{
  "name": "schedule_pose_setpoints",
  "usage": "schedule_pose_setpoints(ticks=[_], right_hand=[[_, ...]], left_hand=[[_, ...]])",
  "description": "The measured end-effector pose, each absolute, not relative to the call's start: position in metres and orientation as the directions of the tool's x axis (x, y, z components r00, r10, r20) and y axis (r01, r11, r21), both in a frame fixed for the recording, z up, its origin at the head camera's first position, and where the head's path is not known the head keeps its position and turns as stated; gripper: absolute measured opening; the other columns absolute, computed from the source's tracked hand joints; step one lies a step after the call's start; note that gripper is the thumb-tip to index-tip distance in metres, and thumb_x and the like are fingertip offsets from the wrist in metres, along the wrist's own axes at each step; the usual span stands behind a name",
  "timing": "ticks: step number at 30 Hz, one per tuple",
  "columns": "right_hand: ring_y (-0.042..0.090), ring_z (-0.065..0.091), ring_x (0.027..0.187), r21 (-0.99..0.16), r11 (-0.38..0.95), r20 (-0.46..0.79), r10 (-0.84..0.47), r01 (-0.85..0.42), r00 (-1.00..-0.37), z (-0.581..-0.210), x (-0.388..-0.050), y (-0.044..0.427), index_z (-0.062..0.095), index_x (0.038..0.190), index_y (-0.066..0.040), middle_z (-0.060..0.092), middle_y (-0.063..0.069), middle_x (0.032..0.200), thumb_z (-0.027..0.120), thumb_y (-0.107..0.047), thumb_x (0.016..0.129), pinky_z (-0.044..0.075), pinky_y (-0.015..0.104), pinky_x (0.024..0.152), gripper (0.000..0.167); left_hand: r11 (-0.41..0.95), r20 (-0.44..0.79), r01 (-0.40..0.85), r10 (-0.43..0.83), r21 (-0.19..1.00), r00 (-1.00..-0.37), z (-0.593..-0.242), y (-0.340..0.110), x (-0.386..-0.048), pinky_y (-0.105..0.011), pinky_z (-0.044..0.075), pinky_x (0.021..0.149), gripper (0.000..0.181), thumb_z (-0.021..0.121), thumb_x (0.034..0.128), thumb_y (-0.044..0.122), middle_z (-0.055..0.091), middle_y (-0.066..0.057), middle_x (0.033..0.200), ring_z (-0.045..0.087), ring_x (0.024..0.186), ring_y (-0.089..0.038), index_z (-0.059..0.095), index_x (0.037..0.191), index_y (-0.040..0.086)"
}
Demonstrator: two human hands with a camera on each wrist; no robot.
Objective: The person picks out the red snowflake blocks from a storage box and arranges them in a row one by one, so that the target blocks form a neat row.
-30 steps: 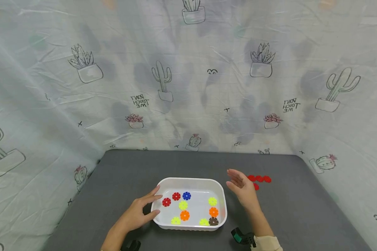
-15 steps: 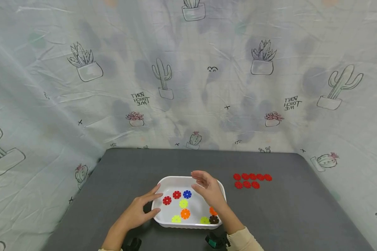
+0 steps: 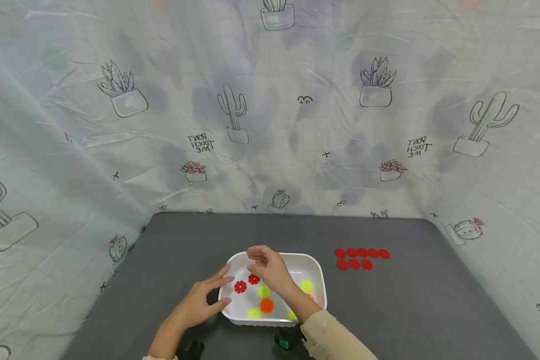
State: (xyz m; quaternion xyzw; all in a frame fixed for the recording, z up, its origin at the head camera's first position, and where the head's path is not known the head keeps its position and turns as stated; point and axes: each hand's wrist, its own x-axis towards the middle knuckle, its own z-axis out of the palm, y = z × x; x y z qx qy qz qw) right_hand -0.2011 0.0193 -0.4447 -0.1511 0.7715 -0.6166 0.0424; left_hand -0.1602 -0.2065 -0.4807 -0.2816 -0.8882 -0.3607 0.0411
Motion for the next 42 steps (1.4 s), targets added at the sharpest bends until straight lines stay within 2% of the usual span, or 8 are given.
schedule_pose_setpoints(ticks=[6, 14, 21, 25, 35, 42], right_hand=[[0.031, 0.062, 0.107, -0.969, 0.239, 0.011, -0.238, -0.069, -0.971, -0.459, -0.205, 0.017, 0.061, 0.116, 0.000, 0.065, 0.016, 0.115, 0.067, -0.004, 0.084, 0.051, 0.040, 0.093, 0.032], [0.036, 0.062, 0.105, -0.946, 0.318, -0.012, -0.220, -0.060, -0.975, -0.470, -0.203, 0.013, 0.061, 0.112, 0.005, 0.065, 0.020, 0.111, 0.067, 0.003, 0.080, 0.052, 0.042, 0.090, 0.033], [0.027, 0.062, 0.100, -0.910, 0.415, -0.086, -0.152, 0.015, -0.985, -0.477, -0.204, 0.012, 0.064, 0.111, 0.000, 0.066, 0.013, 0.109, 0.069, 0.004, 0.079, 0.052, 0.040, 0.092, 0.033], [0.024, 0.062, 0.097, -0.882, 0.470, -0.070, -0.147, -0.008, -0.987, -0.484, -0.206, 0.011, 0.064, 0.109, -0.001, 0.067, 0.011, 0.108, 0.071, 0.005, 0.078, 0.052, 0.039, 0.091, 0.033], [0.017, 0.058, 0.084, -0.759, 0.630, 0.052, -0.192, -0.164, -0.980, -0.491, -0.206, 0.006, 0.066, 0.102, -0.002, 0.065, 0.006, 0.095, 0.074, 0.009, 0.072, 0.054, 0.032, 0.084, 0.033], [0.019, 0.054, 0.086, -0.685, 0.696, 0.076, -0.224, -0.214, -0.972, -0.491, -0.205, 0.004, 0.065, 0.101, -0.001, 0.062, 0.008, 0.095, 0.072, 0.006, 0.073, 0.051, 0.031, 0.087, 0.030]], left_hand=[[0.582, 0.253, 0.508, 0.464, 0.635, -0.849, -0.479, -0.205, -0.160, -0.045, 0.046, 0.098, 0.046, 0.069, 0.0861, 0.025, 0.041, -0.005, 0.149, 0.047, 0.129, -0.028, 0.060, 0.128, 0.010], [0.603, 0.298, 0.539, 0.458, 0.588, -0.838, -0.480, -0.205, -0.161, -0.044, 0.048, 0.096, 0.045, 0.068, 0.0864, 0.030, 0.044, -0.007, 0.147, 0.051, 0.126, -0.028, 0.062, 0.126, 0.011], [0.611, 0.274, 0.522, 0.456, 0.596, -0.847, -0.479, -0.204, -0.161, -0.046, 0.047, 0.097, 0.045, 0.068, 0.0865, 0.030, 0.044, -0.007, 0.147, 0.051, 0.127, -0.028, 0.062, 0.127, 0.011], [0.609, 0.269, 0.516, 0.454, 0.602, -0.849, -0.479, -0.204, -0.161, -0.047, 0.047, 0.097, 0.045, 0.068, 0.0866, 0.030, 0.044, -0.008, 0.147, 0.050, 0.127, -0.028, 0.062, 0.127, 0.011], [0.595, 0.316, 0.555, 0.463, 0.582, -0.828, -0.481, -0.203, -0.161, -0.043, 0.049, 0.095, 0.044, 0.070, 0.0852, 0.025, 0.045, -0.009, 0.146, 0.050, 0.126, -0.029, 0.062, 0.126, 0.010], [0.594, 0.333, 0.565, 0.461, 0.573, -0.823, -0.480, -0.203, -0.160, -0.042, 0.050, 0.094, 0.044, 0.070, 0.0844, 0.026, 0.047, -0.011, 0.144, 0.052, 0.124, -0.028, 0.063, 0.125, 0.009]])
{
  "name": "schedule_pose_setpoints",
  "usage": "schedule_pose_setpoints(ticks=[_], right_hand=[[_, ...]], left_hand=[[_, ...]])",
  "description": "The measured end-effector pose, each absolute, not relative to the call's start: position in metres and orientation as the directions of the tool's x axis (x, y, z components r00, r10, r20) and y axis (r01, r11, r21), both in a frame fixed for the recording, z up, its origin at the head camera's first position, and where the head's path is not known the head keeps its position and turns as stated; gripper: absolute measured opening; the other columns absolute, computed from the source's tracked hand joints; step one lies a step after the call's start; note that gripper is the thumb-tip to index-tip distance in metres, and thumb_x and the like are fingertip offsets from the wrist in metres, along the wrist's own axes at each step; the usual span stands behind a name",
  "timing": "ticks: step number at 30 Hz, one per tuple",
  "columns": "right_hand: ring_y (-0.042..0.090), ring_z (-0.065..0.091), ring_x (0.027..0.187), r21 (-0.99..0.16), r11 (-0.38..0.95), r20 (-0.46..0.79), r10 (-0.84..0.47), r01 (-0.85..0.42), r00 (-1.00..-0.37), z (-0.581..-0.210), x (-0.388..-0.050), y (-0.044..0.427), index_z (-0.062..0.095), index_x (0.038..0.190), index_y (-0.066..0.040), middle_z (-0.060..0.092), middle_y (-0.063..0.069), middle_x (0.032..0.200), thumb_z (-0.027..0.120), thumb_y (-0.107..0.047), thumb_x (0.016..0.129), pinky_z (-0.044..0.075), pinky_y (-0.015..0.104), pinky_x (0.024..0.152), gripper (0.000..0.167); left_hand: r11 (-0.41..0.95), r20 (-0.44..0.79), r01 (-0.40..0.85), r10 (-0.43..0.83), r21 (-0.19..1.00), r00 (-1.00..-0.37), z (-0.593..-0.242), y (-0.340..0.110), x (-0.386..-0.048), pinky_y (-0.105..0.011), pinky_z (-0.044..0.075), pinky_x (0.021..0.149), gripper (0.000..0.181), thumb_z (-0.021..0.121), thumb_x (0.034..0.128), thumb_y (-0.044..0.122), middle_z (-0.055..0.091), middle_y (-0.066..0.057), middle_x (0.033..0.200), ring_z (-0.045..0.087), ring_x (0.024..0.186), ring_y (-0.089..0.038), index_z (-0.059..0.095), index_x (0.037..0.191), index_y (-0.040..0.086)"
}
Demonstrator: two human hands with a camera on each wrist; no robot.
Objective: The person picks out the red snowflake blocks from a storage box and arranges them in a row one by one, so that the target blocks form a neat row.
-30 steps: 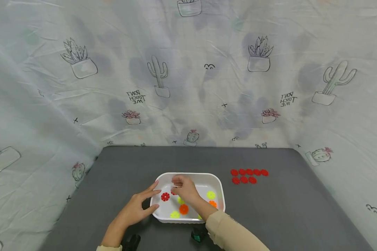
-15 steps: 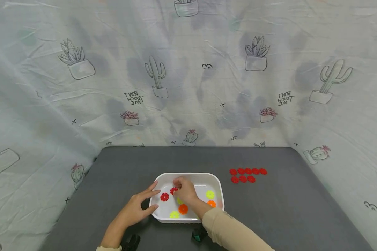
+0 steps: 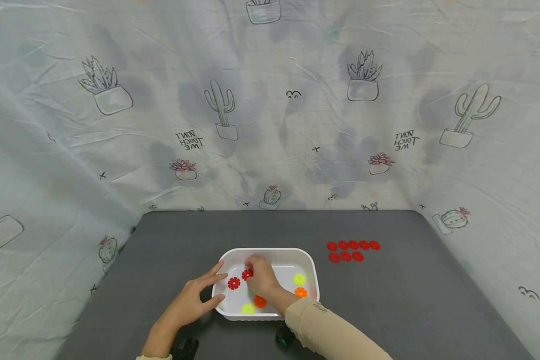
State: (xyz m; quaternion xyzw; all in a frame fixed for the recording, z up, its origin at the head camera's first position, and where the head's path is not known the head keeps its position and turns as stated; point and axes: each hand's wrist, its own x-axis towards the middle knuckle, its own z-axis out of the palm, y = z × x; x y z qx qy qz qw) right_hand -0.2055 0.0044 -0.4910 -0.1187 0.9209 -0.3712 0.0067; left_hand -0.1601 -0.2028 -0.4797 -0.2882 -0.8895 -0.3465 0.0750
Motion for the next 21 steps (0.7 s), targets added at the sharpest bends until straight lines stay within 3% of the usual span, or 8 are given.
schedule_pose_setpoints(ticks=[10, 21], right_hand=[[0.015, 0.050, 0.090, -0.582, 0.762, 0.062, -0.306, -0.283, -0.950, -0.487, -0.202, 0.005, 0.069, 0.098, -0.009, 0.054, 0.003, 0.099, 0.073, -0.004, 0.078, 0.051, 0.025, 0.086, 0.021], [0.016, 0.054, 0.088, -0.630, 0.742, 0.007, -0.292, -0.231, -0.956, -0.479, -0.198, 0.005, 0.069, 0.105, -0.007, 0.061, 0.005, 0.101, 0.073, -0.006, 0.079, 0.053, 0.031, 0.088, 0.026]], left_hand=[[0.599, 0.321, 0.555, 0.459, 0.577, -0.829, -0.481, -0.203, -0.160, -0.043, 0.050, 0.093, 0.044, 0.069, 0.0853, 0.027, 0.046, -0.009, 0.145, 0.053, 0.124, -0.029, 0.063, 0.126, 0.010], [0.604, 0.315, 0.544, 0.449, 0.582, -0.836, -0.481, -0.203, -0.160, -0.042, 0.049, 0.095, 0.046, 0.072, 0.0822, 0.024, 0.045, -0.005, 0.146, 0.052, 0.125, -0.025, 0.063, 0.125, 0.011]])
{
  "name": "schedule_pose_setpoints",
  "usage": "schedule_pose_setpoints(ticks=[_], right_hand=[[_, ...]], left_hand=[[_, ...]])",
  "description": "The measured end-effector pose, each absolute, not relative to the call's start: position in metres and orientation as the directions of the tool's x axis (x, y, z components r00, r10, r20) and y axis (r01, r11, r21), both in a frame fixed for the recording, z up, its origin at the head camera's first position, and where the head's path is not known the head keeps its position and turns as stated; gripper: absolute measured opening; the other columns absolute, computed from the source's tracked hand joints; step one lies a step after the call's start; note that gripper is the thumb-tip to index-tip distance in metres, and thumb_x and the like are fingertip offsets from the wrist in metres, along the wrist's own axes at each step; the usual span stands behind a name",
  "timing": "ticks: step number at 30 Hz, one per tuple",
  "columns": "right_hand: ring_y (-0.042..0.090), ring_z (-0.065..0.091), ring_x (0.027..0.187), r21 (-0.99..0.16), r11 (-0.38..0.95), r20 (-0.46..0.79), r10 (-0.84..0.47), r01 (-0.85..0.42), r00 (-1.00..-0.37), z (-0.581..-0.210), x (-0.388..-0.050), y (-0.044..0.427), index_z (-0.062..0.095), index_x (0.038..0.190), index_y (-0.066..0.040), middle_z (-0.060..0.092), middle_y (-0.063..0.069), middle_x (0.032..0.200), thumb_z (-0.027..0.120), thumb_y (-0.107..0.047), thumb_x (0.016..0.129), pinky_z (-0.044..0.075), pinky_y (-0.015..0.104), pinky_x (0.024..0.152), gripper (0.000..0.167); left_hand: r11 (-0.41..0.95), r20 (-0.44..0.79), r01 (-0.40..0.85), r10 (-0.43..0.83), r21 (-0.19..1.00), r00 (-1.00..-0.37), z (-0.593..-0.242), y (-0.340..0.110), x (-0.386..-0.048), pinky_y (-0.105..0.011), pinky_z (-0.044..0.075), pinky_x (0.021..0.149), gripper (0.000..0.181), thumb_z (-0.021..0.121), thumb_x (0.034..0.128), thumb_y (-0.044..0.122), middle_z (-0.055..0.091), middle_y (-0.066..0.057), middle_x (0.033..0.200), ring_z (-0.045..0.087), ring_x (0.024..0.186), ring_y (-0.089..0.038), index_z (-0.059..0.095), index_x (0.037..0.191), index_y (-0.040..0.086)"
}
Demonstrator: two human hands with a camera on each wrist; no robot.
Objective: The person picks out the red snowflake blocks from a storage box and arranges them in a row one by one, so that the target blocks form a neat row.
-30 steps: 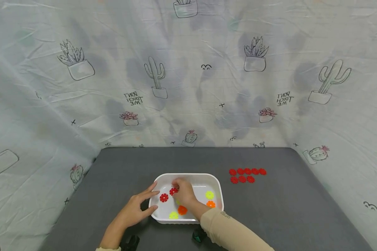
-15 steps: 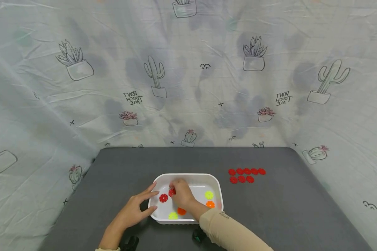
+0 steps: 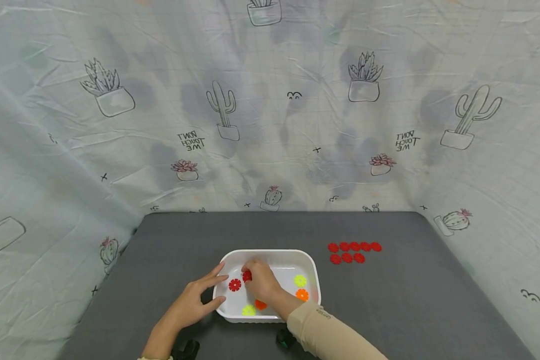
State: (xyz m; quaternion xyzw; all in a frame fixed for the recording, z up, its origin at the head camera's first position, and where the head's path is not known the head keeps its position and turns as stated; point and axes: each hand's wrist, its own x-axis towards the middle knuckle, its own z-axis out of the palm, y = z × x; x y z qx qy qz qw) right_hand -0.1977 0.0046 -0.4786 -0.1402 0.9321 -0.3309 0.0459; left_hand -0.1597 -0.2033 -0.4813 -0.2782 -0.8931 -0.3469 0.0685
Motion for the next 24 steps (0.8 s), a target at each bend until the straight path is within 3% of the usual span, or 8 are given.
schedule_pose_setpoints(ticks=[10, 16, 24], right_hand=[[0.015, 0.058, 0.082, -0.781, 0.593, 0.042, -0.266, -0.197, -0.963, -0.470, -0.200, 0.009, 0.068, 0.108, -0.003, 0.064, 0.006, 0.096, 0.069, 0.002, 0.079, 0.055, 0.026, 0.077, 0.030], [0.021, 0.061, 0.091, -0.860, 0.493, 0.010, -0.244, -0.133, -0.970, -0.463, -0.198, 0.017, 0.066, 0.116, -0.005, 0.066, 0.008, 0.104, 0.065, 0.003, 0.082, 0.055, 0.033, 0.081, 0.034], [0.024, 0.062, 0.099, -0.927, 0.355, 0.048, -0.209, -0.121, -0.977, -0.457, -0.194, 0.038, 0.064, 0.120, -0.007, 0.066, 0.008, 0.111, 0.064, 0.001, 0.085, 0.055, 0.031, 0.082, 0.036]], left_hand=[[0.608, 0.310, 0.537, 0.445, 0.585, -0.841, -0.482, -0.206, -0.160, -0.044, 0.049, 0.095, 0.045, 0.071, 0.0840, 0.026, 0.045, -0.006, 0.146, 0.052, 0.126, -0.026, 0.063, 0.125, 0.011], [0.616, 0.319, 0.545, 0.445, 0.569, -0.837, -0.482, -0.204, -0.160, -0.043, 0.050, 0.094, 0.044, 0.070, 0.0844, 0.026, 0.046, -0.006, 0.145, 0.053, 0.124, -0.026, 0.063, 0.125, 0.012], [0.630, 0.259, 0.486, 0.421, 0.605, -0.869, -0.480, -0.200, -0.159, -0.046, 0.047, 0.098, 0.046, 0.072, 0.0824, 0.025, 0.044, -0.001, 0.147, 0.049, 0.128, -0.025, 0.063, 0.126, 0.013]])
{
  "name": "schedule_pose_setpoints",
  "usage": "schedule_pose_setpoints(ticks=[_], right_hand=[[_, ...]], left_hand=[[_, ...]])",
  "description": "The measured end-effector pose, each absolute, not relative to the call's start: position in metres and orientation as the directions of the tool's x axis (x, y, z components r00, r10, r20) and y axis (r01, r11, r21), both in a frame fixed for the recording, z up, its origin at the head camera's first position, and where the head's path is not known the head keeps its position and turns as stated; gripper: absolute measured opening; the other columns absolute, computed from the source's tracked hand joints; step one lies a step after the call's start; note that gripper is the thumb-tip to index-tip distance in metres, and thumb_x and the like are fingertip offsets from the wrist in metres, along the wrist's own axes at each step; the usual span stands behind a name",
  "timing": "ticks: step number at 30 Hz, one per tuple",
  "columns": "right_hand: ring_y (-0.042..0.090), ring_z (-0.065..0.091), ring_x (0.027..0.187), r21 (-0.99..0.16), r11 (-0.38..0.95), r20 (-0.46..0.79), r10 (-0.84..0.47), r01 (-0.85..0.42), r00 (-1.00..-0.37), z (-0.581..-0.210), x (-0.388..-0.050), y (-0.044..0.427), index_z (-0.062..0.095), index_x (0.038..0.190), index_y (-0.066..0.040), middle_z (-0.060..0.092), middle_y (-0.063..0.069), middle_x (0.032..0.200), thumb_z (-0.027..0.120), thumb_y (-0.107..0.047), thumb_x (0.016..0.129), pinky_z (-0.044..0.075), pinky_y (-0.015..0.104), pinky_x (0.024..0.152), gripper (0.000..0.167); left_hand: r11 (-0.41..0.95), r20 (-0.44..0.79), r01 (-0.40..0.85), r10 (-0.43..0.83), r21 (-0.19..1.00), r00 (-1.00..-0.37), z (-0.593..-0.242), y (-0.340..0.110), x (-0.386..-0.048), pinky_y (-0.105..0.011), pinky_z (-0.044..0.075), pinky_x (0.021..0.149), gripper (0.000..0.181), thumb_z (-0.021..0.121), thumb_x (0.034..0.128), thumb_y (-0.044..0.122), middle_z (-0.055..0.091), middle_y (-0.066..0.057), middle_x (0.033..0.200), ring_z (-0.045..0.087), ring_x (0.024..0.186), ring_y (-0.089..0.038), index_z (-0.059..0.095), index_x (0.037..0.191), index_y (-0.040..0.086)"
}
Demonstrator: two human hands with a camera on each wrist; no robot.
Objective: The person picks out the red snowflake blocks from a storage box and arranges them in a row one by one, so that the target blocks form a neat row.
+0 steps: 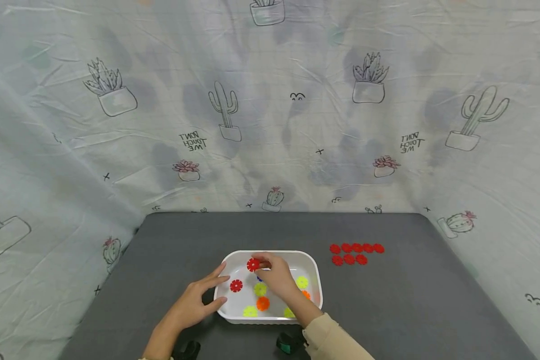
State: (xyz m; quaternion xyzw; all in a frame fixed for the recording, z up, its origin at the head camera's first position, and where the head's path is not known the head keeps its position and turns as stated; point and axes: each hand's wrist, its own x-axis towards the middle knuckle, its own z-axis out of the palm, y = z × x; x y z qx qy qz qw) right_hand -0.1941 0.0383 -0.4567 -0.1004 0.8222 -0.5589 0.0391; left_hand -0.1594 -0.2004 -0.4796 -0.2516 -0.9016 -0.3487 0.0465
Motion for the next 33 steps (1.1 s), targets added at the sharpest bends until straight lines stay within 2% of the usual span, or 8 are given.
schedule_pose_setpoints(ticks=[7, 17, 26, 30, 33], right_hand=[[0.021, 0.059, 0.098, -0.957, 0.277, 0.050, -0.130, -0.085, -0.990, -0.449, -0.193, 0.063, 0.063, 0.120, -0.006, 0.065, 0.009, 0.113, 0.065, -0.002, 0.086, 0.055, 0.027, 0.084, 0.034], [0.018, 0.057, 0.095, -0.991, 0.104, 0.082, -0.035, -0.085, -0.996, -0.430, -0.193, 0.112, 0.063, 0.120, -0.002, 0.064, 0.013, 0.115, 0.067, -0.002, 0.085, 0.052, 0.016, 0.077, 0.035], [0.009, 0.057, 0.089, -0.989, 0.121, 0.098, 0.071, -0.089, -0.993, -0.436, -0.194, 0.165, 0.061, 0.122, 0.000, 0.062, 0.019, 0.112, 0.069, -0.005, 0.085, 0.052, 0.015, 0.076, 0.038], [0.004, 0.057, 0.087, -0.983, 0.150, 0.119, 0.107, -0.102, -0.987, -0.446, -0.196, 0.190, 0.060, 0.123, 0.002, 0.063, 0.015, 0.109, 0.069, -0.006, 0.084, 0.052, 0.014, 0.074, 0.041], [0.000, 0.057, 0.087, -0.978, 0.178, 0.133, 0.128, -0.109, -0.983, -0.456, -0.199, 0.210, 0.058, 0.124, 0.004, 0.063, 0.005, 0.107, 0.070, -0.008, 0.084, 0.051, 0.013, 0.072, 0.043]], left_hand=[[0.642, 0.259, 0.490, 0.425, 0.590, -0.868, -0.478, -0.201, -0.157, -0.049, 0.047, 0.096, 0.045, 0.070, 0.0840, 0.025, 0.044, -0.006, 0.146, 0.049, 0.127, -0.029, 0.063, 0.126, 0.012], [0.638, 0.261, 0.488, 0.421, 0.596, -0.869, -0.477, -0.202, -0.158, -0.049, 0.047, 0.096, 0.045, 0.071, 0.0838, 0.025, 0.044, -0.004, 0.147, 0.050, 0.127, -0.028, 0.063, 0.126, 0.013], [0.629, 0.251, 0.486, 0.428, 0.607, -0.868, -0.478, -0.201, -0.162, -0.049, 0.046, 0.098, 0.046, 0.071, 0.0831, 0.025, 0.043, -0.002, 0.147, 0.049, 0.128, -0.027, 0.063, 0.126, 0.013], [0.631, 0.258, 0.495, 0.433, 0.597, -0.864, -0.479, -0.201, -0.161, -0.049, 0.046, 0.097, 0.045, 0.070, 0.0842, 0.025, 0.044, -0.004, 0.147, 0.050, 0.127, -0.028, 0.062, 0.126, 0.012], [0.636, 0.245, 0.485, 0.431, 0.600, -0.868, -0.478, -0.201, -0.160, -0.049, 0.046, 0.097, 0.045, 0.069, 0.0852, 0.026, 0.043, -0.004, 0.147, 0.049, 0.128, -0.029, 0.062, 0.127, 0.012]])
